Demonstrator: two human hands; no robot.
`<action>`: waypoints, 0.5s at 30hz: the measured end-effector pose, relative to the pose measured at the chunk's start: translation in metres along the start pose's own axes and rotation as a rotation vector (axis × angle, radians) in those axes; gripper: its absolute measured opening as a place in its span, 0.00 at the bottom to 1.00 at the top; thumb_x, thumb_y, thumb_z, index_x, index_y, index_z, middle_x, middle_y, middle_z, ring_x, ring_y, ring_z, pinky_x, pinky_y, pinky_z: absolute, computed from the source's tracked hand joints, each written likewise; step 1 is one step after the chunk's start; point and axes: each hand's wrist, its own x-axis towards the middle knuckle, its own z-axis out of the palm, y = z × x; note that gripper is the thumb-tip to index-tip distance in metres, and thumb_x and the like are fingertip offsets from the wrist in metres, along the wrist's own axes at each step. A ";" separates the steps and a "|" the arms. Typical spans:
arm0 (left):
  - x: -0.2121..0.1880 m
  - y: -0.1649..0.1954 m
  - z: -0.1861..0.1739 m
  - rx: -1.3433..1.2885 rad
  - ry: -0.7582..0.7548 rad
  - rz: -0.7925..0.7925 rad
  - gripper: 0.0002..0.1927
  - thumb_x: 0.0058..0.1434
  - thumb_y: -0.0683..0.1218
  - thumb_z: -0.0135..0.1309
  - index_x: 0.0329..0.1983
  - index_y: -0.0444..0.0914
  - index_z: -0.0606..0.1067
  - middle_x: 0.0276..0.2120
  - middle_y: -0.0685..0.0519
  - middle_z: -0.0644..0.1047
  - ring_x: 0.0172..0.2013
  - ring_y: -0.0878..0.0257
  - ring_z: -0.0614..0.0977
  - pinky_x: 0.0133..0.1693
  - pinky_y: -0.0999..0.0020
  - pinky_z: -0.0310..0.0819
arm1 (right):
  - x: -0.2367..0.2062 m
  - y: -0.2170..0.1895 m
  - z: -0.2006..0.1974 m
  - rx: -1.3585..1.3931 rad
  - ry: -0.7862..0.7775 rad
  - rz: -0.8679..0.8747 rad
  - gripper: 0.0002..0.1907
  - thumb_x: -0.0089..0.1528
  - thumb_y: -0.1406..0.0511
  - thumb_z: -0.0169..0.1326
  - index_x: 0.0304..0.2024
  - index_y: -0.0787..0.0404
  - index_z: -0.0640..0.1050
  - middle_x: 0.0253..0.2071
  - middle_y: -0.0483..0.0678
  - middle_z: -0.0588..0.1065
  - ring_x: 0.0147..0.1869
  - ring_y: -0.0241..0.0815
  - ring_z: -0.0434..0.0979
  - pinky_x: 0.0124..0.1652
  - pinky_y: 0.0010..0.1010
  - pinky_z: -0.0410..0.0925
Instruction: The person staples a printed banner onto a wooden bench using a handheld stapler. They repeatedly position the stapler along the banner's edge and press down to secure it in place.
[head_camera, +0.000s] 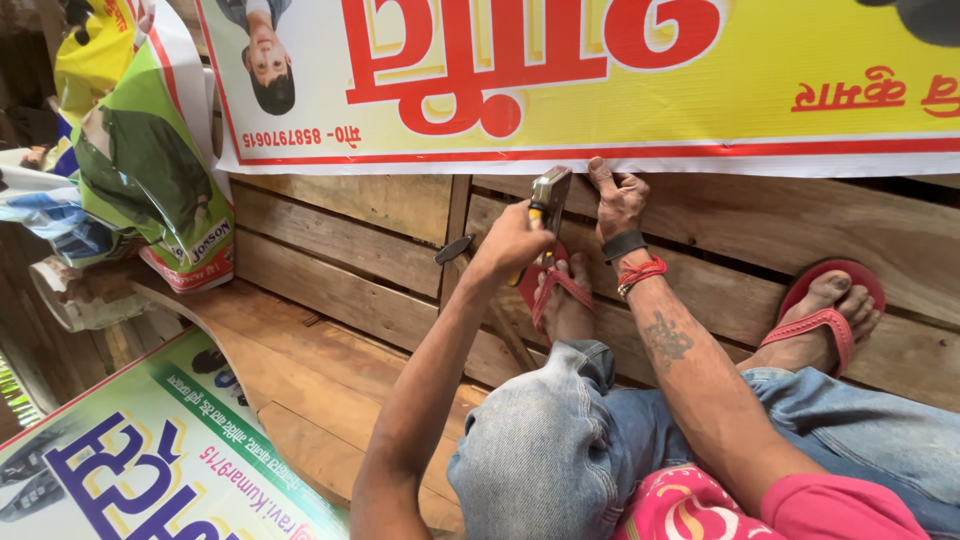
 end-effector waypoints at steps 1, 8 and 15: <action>0.003 0.006 0.000 0.020 0.011 0.000 0.13 0.49 0.41 0.55 0.39 0.31 0.75 0.28 0.48 0.81 0.30 0.60 0.84 0.36 0.65 0.79 | 0.000 -0.001 0.001 0.007 0.006 -0.003 0.14 0.60 0.64 0.69 0.23 0.59 0.80 0.31 0.45 0.82 0.33 0.31 0.79 0.37 0.23 0.72; 0.014 0.034 0.009 0.063 -0.006 -0.043 0.10 0.49 0.41 0.54 0.34 0.31 0.73 0.24 0.47 0.79 0.26 0.59 0.82 0.32 0.63 0.77 | 0.001 0.006 -0.002 -0.195 0.189 0.023 0.25 0.56 0.56 0.72 0.25 0.51 0.65 0.28 0.38 0.70 0.30 0.29 0.70 0.32 0.23 0.71; 0.021 0.040 0.011 0.109 -0.032 -0.116 0.08 0.50 0.40 0.51 0.29 0.30 0.75 0.24 0.44 0.80 0.27 0.55 0.83 0.33 0.59 0.79 | 0.003 0.016 -0.004 -0.208 0.201 -0.013 0.26 0.57 0.56 0.73 0.25 0.53 0.66 0.29 0.37 0.69 0.31 0.29 0.69 0.33 0.23 0.71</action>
